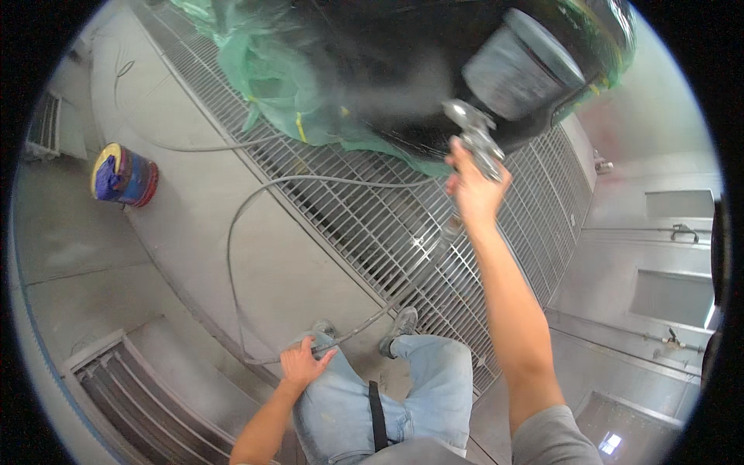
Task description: The person uses a spray gun to apply black paint to the rear of a car in a paint booth. The vehicle is masked with green plastic and yellow tape, and the operator moves around the rear bumper and trunk area to apply even coats.
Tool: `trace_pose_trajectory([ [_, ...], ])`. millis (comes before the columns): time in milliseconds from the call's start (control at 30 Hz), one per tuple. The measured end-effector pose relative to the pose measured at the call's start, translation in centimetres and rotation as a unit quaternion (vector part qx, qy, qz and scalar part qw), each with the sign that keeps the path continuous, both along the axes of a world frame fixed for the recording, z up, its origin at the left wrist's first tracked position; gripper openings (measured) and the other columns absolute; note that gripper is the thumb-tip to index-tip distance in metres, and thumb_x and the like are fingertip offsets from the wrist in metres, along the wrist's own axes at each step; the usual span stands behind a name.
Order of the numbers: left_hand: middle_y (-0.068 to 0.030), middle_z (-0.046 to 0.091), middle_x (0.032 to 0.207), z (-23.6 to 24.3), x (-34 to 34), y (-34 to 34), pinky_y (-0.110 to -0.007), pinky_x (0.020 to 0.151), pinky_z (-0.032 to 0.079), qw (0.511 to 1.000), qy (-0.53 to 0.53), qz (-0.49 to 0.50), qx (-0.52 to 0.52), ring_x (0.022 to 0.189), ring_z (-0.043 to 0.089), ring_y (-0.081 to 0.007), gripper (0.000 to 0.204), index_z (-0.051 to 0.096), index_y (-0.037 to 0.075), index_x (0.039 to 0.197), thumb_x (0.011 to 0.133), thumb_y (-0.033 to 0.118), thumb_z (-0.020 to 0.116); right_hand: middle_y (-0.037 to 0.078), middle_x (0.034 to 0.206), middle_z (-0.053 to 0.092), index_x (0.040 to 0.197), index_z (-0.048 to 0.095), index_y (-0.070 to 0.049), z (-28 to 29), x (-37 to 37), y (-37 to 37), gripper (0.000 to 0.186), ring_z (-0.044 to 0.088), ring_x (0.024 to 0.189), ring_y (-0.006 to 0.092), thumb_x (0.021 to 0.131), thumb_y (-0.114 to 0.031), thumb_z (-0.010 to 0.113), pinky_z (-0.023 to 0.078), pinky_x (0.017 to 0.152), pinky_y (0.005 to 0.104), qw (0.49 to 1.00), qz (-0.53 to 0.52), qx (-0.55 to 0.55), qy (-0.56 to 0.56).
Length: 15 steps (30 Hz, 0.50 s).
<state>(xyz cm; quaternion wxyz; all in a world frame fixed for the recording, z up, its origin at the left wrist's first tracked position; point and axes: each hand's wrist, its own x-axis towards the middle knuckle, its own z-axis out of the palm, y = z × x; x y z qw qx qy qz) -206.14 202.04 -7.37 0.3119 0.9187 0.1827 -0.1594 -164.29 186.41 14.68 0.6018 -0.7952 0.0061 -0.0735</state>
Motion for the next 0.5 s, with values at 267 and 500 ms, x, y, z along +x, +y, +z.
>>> trace_pose_trajectory([
  [267,-0.0113,0.069,0.072,-6.9,7.4,0.9,-0.045,0.059,0.052,0.975,-0.151,-0.160,-0.008,0.065,0.069,-0.0326,0.053,0.070,0.010,0.100,0.086,0.060,0.073,0.001,0.069,0.057,0.091,0.063,-0.002,-6.9,-8.6,-16.3,0.022,0.052,0.050,0.0065,0.103,-0.020,0.066,0.044,0.043,0.0256,0.965,-0.234,-0.056,-0.107],
  [500,-0.0080,0.062,0.059,-12.5,12.4,1.7,-0.038,0.049,0.050,0.931,-0.294,-0.206,0.064,0.053,0.063,-0.0268,0.047,0.068,0.009,0.085,0.086,0.055,0.075,0.000,0.081,0.068,0.099,0.068,-0.004,-22.9,-1.2,-0.6,0.013,0.057,0.072,0.0090,0.096,-0.015,0.073,0.046,0.064,0.0303,0.980,0.082,0.049,-0.174],
])
